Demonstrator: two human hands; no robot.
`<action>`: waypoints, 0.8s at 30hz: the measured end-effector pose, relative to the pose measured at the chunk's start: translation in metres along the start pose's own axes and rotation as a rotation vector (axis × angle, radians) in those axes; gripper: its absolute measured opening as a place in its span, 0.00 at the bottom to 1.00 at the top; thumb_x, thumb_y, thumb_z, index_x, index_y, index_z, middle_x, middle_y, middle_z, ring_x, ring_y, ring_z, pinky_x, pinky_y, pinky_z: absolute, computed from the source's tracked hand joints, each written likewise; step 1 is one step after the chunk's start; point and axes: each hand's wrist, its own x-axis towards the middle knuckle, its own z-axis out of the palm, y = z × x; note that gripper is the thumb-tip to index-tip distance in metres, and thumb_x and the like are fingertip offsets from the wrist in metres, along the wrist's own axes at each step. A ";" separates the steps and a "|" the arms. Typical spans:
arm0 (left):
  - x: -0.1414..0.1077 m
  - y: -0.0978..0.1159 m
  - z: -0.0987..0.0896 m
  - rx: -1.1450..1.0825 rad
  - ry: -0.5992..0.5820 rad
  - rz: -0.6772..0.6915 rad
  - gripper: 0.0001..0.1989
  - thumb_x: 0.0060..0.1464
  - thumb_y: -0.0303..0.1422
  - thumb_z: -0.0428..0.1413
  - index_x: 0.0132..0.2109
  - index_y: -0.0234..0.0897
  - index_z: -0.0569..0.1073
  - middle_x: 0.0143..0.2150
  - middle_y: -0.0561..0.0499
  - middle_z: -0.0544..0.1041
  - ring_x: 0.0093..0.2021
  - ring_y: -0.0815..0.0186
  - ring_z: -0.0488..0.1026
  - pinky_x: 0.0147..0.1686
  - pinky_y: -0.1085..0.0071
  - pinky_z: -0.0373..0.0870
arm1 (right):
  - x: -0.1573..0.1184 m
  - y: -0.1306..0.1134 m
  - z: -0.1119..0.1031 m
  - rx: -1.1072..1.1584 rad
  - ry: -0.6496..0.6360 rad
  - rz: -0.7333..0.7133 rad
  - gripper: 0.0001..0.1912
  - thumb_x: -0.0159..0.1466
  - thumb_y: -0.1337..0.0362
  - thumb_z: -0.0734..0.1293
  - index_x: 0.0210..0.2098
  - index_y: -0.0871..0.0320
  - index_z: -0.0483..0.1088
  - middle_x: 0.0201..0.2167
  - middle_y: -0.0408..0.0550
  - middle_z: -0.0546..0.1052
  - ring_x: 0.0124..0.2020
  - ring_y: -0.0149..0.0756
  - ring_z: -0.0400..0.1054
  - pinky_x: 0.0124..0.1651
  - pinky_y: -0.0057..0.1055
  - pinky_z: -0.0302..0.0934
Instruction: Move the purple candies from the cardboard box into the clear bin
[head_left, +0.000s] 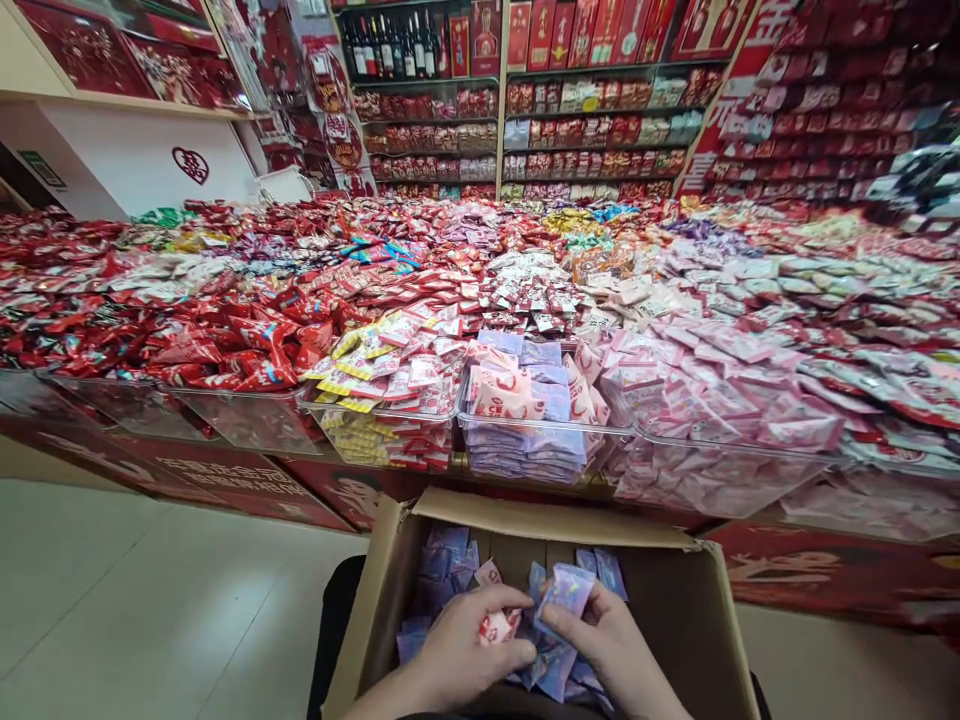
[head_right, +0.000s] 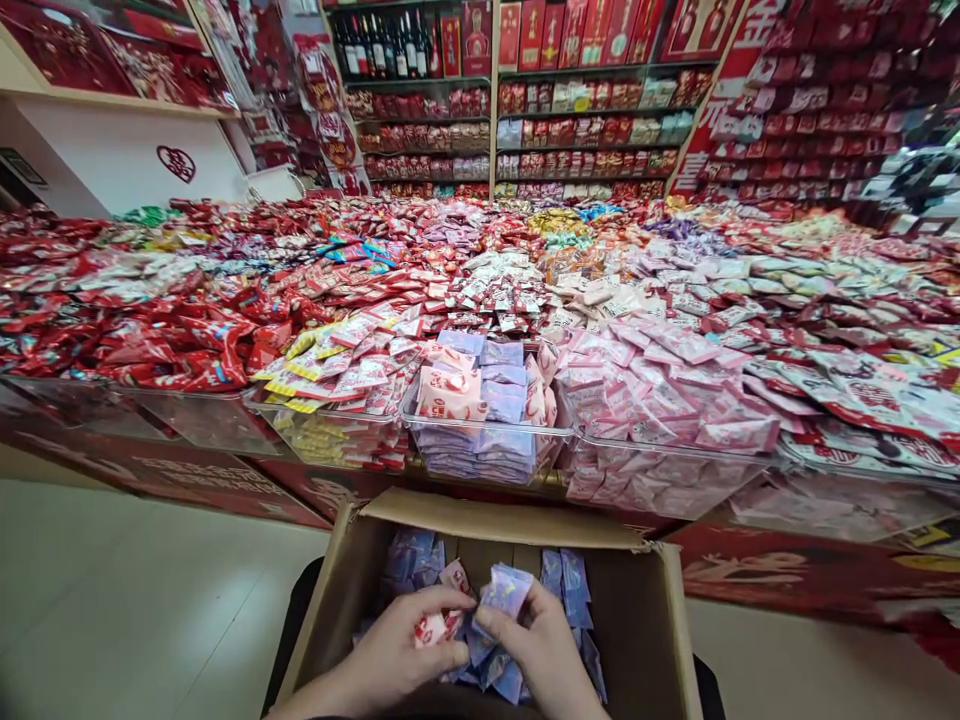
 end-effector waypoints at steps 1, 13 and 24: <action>0.003 0.006 0.003 0.028 -0.003 0.027 0.13 0.45 0.35 0.53 0.39 0.36 0.72 0.32 0.52 0.72 0.31 0.67 0.65 0.32 0.75 0.61 | -0.003 -0.009 0.006 0.085 0.044 0.021 0.17 0.45 0.55 0.69 0.31 0.58 0.67 0.27 0.46 0.74 0.30 0.38 0.67 0.36 0.34 0.60; 0.014 0.055 -0.009 -0.337 -0.087 -0.068 0.12 0.46 0.39 0.53 0.25 0.33 0.66 0.18 0.57 0.64 0.18 0.75 0.58 0.19 0.78 0.55 | 0.003 -0.084 -0.011 0.059 0.052 -0.058 0.10 0.50 0.59 0.68 0.23 0.60 0.68 0.18 0.40 0.67 0.19 0.24 0.55 0.23 0.23 0.50; 0.020 0.065 -0.018 -0.445 -0.096 -0.075 0.10 0.44 0.37 0.53 0.25 0.34 0.64 0.15 0.59 0.61 0.15 0.76 0.55 0.16 0.79 0.50 | 0.005 -0.093 -0.007 0.241 -0.032 -0.035 0.07 0.51 0.61 0.67 0.28 0.58 0.68 0.22 0.39 0.67 0.21 0.24 0.57 0.24 0.23 0.51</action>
